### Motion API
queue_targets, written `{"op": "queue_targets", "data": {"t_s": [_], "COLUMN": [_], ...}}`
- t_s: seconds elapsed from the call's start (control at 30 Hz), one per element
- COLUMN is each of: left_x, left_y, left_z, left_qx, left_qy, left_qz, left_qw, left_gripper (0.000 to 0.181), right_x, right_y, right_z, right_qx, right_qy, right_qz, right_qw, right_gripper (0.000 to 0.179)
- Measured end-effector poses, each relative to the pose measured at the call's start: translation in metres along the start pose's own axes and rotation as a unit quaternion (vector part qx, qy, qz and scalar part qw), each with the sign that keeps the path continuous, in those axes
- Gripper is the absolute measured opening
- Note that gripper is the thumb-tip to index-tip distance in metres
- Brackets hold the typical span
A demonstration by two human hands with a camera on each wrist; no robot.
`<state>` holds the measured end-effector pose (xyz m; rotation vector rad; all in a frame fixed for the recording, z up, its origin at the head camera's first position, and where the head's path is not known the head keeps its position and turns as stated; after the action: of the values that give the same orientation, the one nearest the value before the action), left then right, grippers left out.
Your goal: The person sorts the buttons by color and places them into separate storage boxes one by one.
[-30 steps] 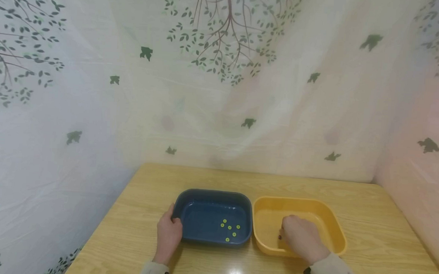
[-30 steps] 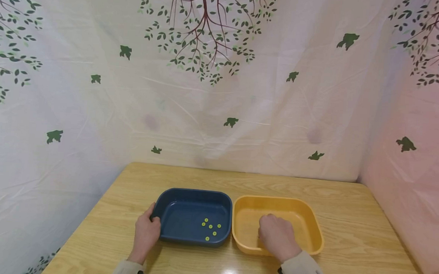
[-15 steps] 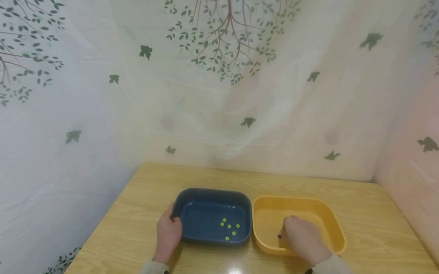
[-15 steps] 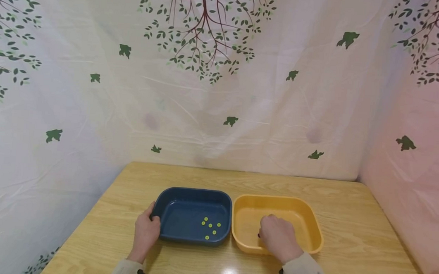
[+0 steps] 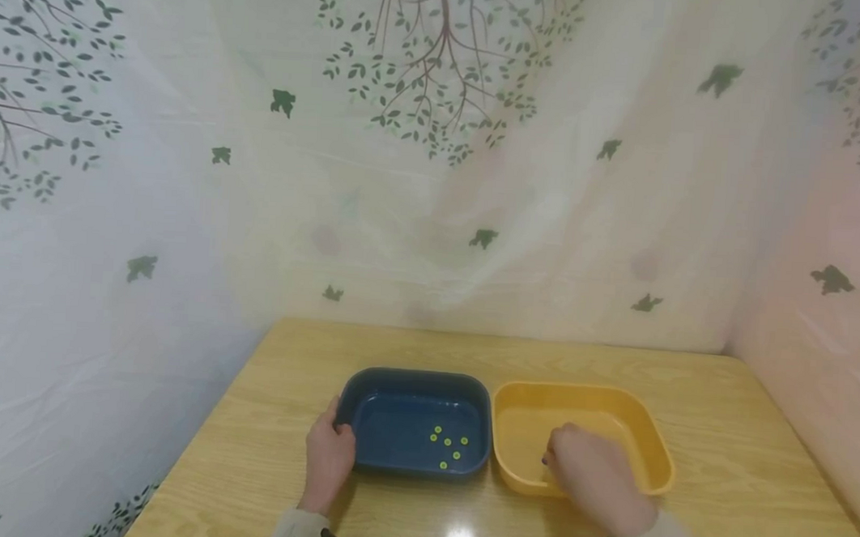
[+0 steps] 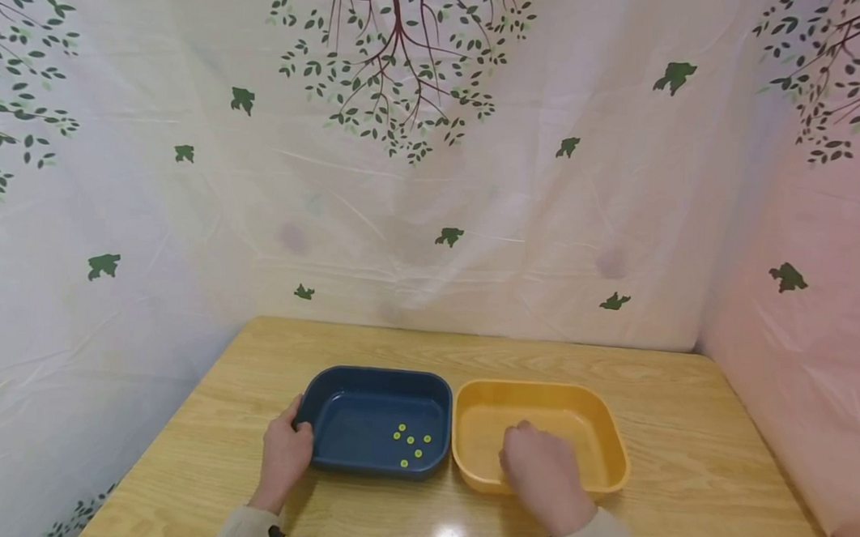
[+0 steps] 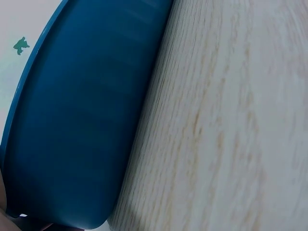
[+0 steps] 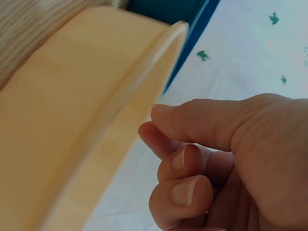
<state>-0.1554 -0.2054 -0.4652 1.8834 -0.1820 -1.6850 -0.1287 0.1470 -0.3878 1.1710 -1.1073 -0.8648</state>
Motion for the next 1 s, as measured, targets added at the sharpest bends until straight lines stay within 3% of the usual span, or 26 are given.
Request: {"op": "queue_targets", "data": {"t_s": [0.33, 0.57, 0.8, 1.0], "left_x": [0.002, 0.002, 0.001, 0.001], "left_y": [0.000, 0.000, 0.001, 0.000], "left_z": [0.002, 0.002, 0.001, 0.001], "left_qx": [-0.011, -0.013, -0.010, -0.014], "left_qy": [-0.013, -0.009, -0.002, -0.005], "left_qz": [0.001, 0.012, 0.010, 0.010], "left_qw": [0.9999, 0.9998, 0.9999, 0.9998], "left_gripper": [0.057, 0.057, 0.057, 0.057], "right_x": [0.032, 0.048, 0.051, 0.052], "right_y": [0.012, -0.004, -0.037, -0.062], "right_z": [-0.022, -0.038, -0.045, -0.047], "right_qx": [-0.030, 0.024, 0.106, 0.143], "right_qy": [0.018, 0.028, 0.046, 0.060], "right_qz": [-0.040, -0.013, 0.027, -0.004], "right_qw": [0.9986, 0.9992, 0.9929, 0.9879], "right_gripper": [0.009, 0.011, 0.014, 0.031]}}
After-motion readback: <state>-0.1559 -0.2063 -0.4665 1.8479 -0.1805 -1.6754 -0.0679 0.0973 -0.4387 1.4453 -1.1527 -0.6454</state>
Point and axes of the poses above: each hand's wrist, its own z-axis towards the middle knuckle, its own y-axis out of the back of the hand, x = y × z, the point moved 5 cm from there along z, towards the middle knuckle
